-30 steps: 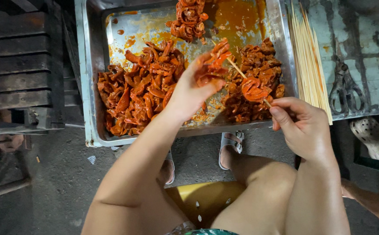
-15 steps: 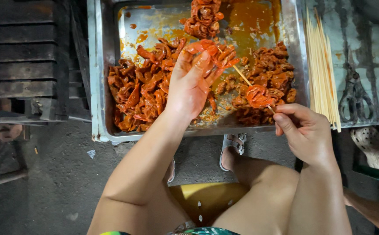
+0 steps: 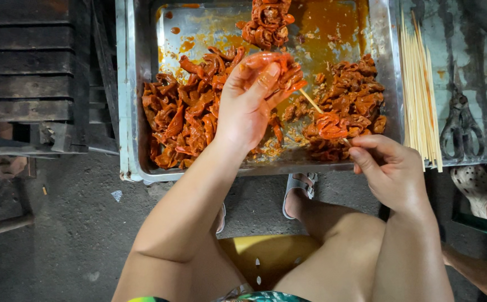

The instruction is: The person picks up marinated meat pieces from a tray and threads them onto wooden skewers, one piece at a time, until several skewers are filled.

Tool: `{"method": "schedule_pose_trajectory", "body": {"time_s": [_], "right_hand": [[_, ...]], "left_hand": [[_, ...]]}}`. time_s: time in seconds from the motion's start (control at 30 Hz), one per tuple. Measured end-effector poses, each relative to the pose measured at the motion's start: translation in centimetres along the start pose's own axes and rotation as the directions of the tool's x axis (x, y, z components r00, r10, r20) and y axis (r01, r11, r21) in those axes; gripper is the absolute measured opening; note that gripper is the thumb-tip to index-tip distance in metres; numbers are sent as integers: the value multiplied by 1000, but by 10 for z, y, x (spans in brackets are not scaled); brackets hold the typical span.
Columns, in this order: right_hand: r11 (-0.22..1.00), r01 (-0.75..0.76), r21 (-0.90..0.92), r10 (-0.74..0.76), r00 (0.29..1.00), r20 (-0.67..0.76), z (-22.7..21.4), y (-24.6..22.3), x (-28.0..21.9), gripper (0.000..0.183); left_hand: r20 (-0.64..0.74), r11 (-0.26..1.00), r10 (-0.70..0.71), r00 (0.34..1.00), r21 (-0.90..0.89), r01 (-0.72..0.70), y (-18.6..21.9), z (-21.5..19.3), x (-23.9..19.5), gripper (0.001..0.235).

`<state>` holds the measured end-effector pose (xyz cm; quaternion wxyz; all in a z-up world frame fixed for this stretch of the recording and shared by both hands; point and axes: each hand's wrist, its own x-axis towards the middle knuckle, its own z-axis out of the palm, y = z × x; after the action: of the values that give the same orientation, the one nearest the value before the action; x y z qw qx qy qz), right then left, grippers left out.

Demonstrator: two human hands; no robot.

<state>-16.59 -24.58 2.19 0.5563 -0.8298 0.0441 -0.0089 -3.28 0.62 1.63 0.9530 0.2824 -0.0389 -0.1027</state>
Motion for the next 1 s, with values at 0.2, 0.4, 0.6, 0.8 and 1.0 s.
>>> {"method": "schedule_pose_trajectory", "body": {"time_s": [0.2,0.4,0.6,0.8,1.0], "right_hand": [[992,4,-126,-8,1000,-30,1,-7,0,16],[998,39,-58,-41,999,-18,10,-10,-3,15],[998,21,58,-21,1000,-9,9,-3,-1,16],[997,-12,81,11,1000,9,10,-3,2,16],[991,21,-132,-19,1000,13,23,-16,6,18]], "left_hand": [[-45,973,9,999,229,1,2,-8,3,20],[106,970,-132,986,218,106,2,-6,-2,19],[28,933,-179,984,322,161,-19,5,-11,27],[130,908,-117,985,415,53,-26,12,-18,43],[11,766,-121,993,637,86,-15,8,-17,45]]}}
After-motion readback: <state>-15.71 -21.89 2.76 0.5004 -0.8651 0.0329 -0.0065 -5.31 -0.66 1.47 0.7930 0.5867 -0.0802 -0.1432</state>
